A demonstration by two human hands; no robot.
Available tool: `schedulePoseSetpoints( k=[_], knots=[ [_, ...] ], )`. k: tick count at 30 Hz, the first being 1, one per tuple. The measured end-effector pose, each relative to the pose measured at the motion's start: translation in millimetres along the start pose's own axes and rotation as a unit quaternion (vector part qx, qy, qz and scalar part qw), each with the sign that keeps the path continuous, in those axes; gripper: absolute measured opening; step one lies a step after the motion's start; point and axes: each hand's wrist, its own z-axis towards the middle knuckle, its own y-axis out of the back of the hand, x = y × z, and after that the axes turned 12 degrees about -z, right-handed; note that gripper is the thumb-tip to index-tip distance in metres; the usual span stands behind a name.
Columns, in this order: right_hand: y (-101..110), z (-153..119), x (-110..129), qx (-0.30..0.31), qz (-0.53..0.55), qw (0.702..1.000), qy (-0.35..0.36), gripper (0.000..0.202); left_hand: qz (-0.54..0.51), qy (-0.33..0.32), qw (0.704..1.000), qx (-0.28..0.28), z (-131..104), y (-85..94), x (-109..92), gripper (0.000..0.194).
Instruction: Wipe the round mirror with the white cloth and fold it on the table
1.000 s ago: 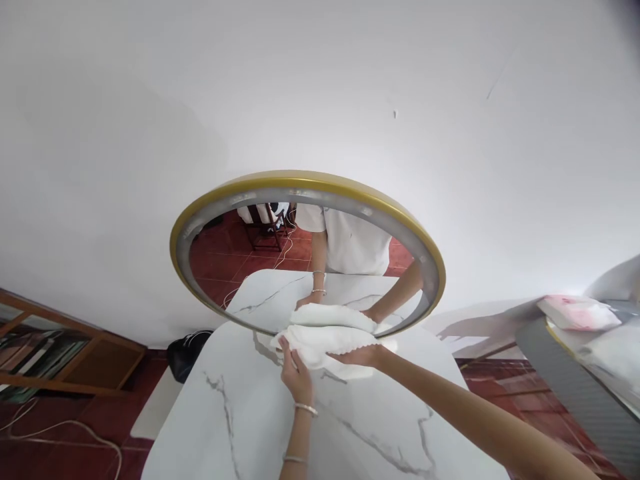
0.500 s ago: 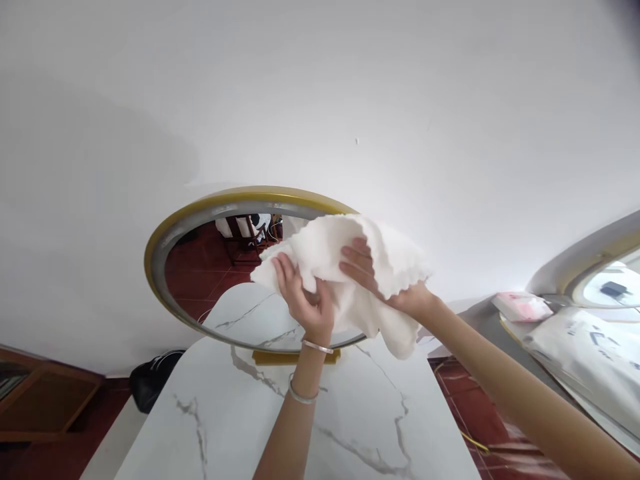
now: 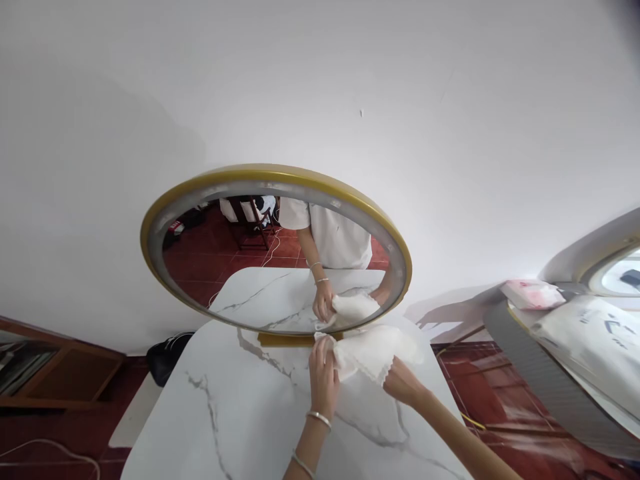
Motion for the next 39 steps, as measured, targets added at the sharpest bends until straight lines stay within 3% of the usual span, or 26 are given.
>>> schedulePoseSetpoints(
  k=[3,5,8,10,14,16,18,21,25,27,31,36,39],
  knots=[
    [-5.9,-37.8,8.0,0.021,0.012,0.999,0.020,0.025,-0.004,-0.003,0.999,0.053,-16.8,8.0,-1.4,0.046],
    [-8.0,-62.4,13.9,-0.042,-0.004,0.997,-0.072,0.030,0.001,-0.004,0.995,0.103,-21.2,16.0,-9.1,0.042],
    [-5.3,-88.9,22.6,-0.161,0.025,0.958,-0.236,0.061,0.014,0.007,0.984,0.178,-22.9,28.9,-24.7,0.046],
    [1.9,-96.4,25.3,-0.141,0.066,0.949,-0.273,0.067,0.015,0.003,0.978,0.207,-22.8,37.1,-31.6,0.046],
    [25.5,-98.5,18.6,-0.024,0.049,0.975,-0.216,0.060,0.005,-0.020,0.970,0.243,-20.8,53.4,-25.2,0.035],
    [38.3,-100.1,15.1,-0.034,0.005,0.986,-0.165,0.056,-0.014,-0.019,0.963,0.269,-19.1,63.3,-13.8,0.025],
    [50.5,-103.3,17.6,-0.083,-0.041,0.986,-0.135,0.048,-0.042,0.005,0.958,0.283,-18.3,75.9,-1.4,0.018],
    [67.9,-109.0,35.1,-0.139,-0.048,0.983,-0.114,0.038,-0.095,0.069,0.959,0.257,-19.4,101.5,9.8,0.016],
    [87.1,-111.2,64.4,-0.102,-0.023,0.985,-0.138,0.046,-0.164,0.144,0.964,0.152,-18.4,144.4,4.2,0.018],
    [92.6,-108.4,72.5,-0.095,-0.024,0.986,-0.134,0.042,-0.192,0.162,0.960,0.124,-15.4,164.9,-2.2,0.022],
    [93.1,-103.7,80.9,-0.014,-0.005,0.997,-0.071,0.044,-0.233,0.151,0.952,0.127,-15.7,193.6,-7.7,0.029],
    [85.5,-113.3,96.8,0.078,-0.002,0.985,-0.156,0.067,-0.242,0.171,0.942,0.159,-31.7,209.7,-5.7,0.038],
    [84.7,-121.3,103.8,0.133,0.022,0.977,-0.167,0.059,-0.225,0.172,0.942,0.179,-39.1,216.5,-6.5,0.036]
  ],
)
